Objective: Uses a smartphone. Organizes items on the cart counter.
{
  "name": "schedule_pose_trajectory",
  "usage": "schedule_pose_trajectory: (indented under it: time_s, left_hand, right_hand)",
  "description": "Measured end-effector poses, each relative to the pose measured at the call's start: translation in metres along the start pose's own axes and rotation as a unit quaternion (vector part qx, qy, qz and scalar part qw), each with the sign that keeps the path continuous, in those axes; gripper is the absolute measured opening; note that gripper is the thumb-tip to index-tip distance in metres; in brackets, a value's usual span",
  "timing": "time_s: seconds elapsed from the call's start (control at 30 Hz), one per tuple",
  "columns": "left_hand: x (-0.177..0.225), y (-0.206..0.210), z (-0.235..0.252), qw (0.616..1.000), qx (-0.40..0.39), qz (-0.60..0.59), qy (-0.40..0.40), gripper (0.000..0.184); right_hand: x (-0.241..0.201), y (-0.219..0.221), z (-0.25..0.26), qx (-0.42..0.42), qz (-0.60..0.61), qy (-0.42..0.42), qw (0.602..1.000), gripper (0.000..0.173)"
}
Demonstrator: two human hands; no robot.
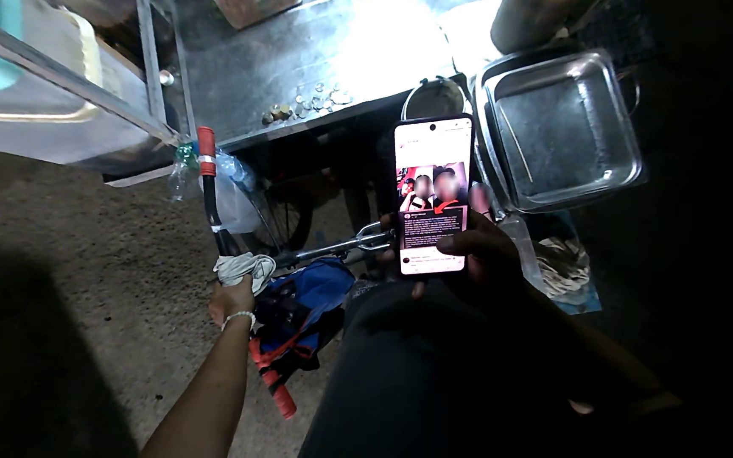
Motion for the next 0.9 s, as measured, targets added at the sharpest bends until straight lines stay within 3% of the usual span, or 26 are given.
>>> schedule_pose_trajectory:
  time_s: [0.2,0.9]
  left_hand:
    - [0.0015,-0.0007,-0.0005,1.000,-0.004,0.006,0.000,0.072]
    - [0.0025,-0.0014,-0.0038,1.000,-0.002,-0.003,0.010,0.070]
  right_hand:
    - [0.0004,0.0003,0.0001,0.053,-0.014,0.015,0.998,0.035]
    - [0.0030,0.0007,0.0001,0.013,0.036,0.021,0.999,0.040]
Point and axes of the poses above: each hand's wrist, its own z-axis towards the middle knuckle, its own y-axis out of the palm, x = y × z, the point moved 5 cm from there along z, towards the middle knuckle, and after that the axes turned 5 degrees about -x, right-handed, at the moved point
